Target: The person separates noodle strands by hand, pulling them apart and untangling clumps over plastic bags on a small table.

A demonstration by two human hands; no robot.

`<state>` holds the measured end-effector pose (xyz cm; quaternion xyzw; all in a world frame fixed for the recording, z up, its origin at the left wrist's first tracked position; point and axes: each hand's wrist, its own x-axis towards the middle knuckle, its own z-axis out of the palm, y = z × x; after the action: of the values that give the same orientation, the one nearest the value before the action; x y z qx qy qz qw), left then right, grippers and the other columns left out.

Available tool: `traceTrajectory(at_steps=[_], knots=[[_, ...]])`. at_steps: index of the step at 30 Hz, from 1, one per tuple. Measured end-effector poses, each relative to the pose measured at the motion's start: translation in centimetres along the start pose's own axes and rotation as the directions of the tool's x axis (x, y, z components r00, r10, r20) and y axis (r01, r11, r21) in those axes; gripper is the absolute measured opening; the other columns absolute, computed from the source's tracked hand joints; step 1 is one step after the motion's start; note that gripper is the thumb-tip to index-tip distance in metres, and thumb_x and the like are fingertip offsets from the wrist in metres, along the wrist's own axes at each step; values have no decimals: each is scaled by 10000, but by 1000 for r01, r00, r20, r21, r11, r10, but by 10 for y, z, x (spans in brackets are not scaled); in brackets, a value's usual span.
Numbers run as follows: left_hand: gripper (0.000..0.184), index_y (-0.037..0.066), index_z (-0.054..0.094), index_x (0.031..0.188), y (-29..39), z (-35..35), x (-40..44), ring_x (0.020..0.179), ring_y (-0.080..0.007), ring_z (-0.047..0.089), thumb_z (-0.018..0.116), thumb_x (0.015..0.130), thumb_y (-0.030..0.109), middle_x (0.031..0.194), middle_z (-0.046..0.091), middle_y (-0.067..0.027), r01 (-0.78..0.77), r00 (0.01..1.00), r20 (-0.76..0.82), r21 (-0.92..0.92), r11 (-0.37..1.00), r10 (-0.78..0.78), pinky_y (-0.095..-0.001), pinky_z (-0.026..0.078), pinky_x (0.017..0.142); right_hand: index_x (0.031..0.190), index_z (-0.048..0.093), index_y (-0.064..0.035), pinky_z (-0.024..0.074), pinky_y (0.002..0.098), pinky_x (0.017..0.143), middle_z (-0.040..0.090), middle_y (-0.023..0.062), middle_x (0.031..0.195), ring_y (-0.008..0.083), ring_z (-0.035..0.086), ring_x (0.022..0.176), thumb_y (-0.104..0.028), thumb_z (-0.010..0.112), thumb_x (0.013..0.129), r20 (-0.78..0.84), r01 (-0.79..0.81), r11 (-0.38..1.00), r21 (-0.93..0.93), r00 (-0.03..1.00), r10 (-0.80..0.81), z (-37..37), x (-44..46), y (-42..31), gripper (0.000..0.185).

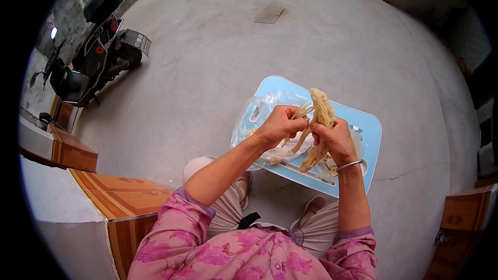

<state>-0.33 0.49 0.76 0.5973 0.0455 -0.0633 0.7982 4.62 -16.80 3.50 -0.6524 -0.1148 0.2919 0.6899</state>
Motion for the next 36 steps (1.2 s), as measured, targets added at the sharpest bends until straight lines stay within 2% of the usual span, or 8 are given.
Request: traceTrajectory(at_steps=[20, 24, 28, 29, 32, 33, 35, 36], knots=[[90, 48, 577, 795, 23, 10, -7, 605, -92, 460, 560, 843, 122, 725, 562, -13, -17, 987, -141, -537, 843, -70, -245, 377, 525, 843, 571, 15, 463, 258, 529, 525, 30, 662, 107, 504, 557, -97, 628, 760, 35, 8, 984, 175, 999, -14, -5, 0, -2, 151], [100, 47, 553, 892, 23, -6, -4, 661, -110, 483, 508, 841, 121, 850, 595, -66, 106, 994, 88, -553, 827, -68, -251, 386, 541, 894, 563, 26, 461, 257, 525, 515, 29, 689, 102, 490, 573, -88, 635, 761, -27, 31, 990, 139, 999, -28, -14, 2, -4, 190], [68, 73, 519, 835, 29, -24, -1, 603, -92, 409, 505, 849, 138, 719, 493, -17, 180, 941, 335, -604, 777, 42, -231, 358, 517, 858, 613, 38, 453, 246, 519, 567, 35, 656, 112, 540, 524, -130, 618, 739, -229, 58, 990, -131, 969, -87, -37, 7, -9, 207], [81, 69, 499, 828, 37, -27, -2, 583, -87, 387, 499, 857, 144, 688, 441, 1, 93, 988, 156, -663, 743, 16, -228, 351, 516, 842, 613, 34, 451, 247, 516, 563, 32, 651, 112, 537, 522, -134, 617, 738, -325, 69, 985, -158, 938, -118, -55, 12, -6, 198], [123, 32, 508, 847, 59, -59, -10, 627, -105, 423, 516, 861, 154, 735, 479, -21, -33, 961, 165, -729, 684, 223, -223, 392, 583, 808, 611, 22, 448, 250, 510, 553, 26, 637, 109, 528, 517, -140, 619, 740, -471, 92, 984, -154, 869, -155, -80, 12, -8, 176], [129, 30, 509, 850, 60, -54, -10, 636, -111, 436, 519, 866, 158, 746, 490, -25, -77, 981, 78, -689, 721, 180, -226, 397, 589, 799, 609, 18, 448, 250, 510, 549, 24, 632, 107, 525, 515, -140, 620, 741, -495, 99, 985, -139, 855, -156, -80, 9, -13, 169], [141, 27, 510, 857, 57, -38, -10, 655, -121, 462, 524, 875, 166, 768, 512, -33, -152, 988, -117, -593, 791, 102, -231, 408, 602, 783, 605, 8, 438, 246, 506, 547, 22, 635, 101, 517, 518, -147, 635, 746, -349, 133, 989, -65, 925, -147, -65, 3, -16, 162], [136, 27, 513, 868, 50, -30, -8, 676, -122, 485, 576, 881, 147, 800, 537, -32, -115, 993, -78, -593, 797, 86, -239, 420, 620, 785, 605, 9, 436, 244, 506, 548, 21, 636, 100, 517, 521, -147, 640, 748, -262, 111, 993, -41, 958, -118, -56, 1, -17, 164]])
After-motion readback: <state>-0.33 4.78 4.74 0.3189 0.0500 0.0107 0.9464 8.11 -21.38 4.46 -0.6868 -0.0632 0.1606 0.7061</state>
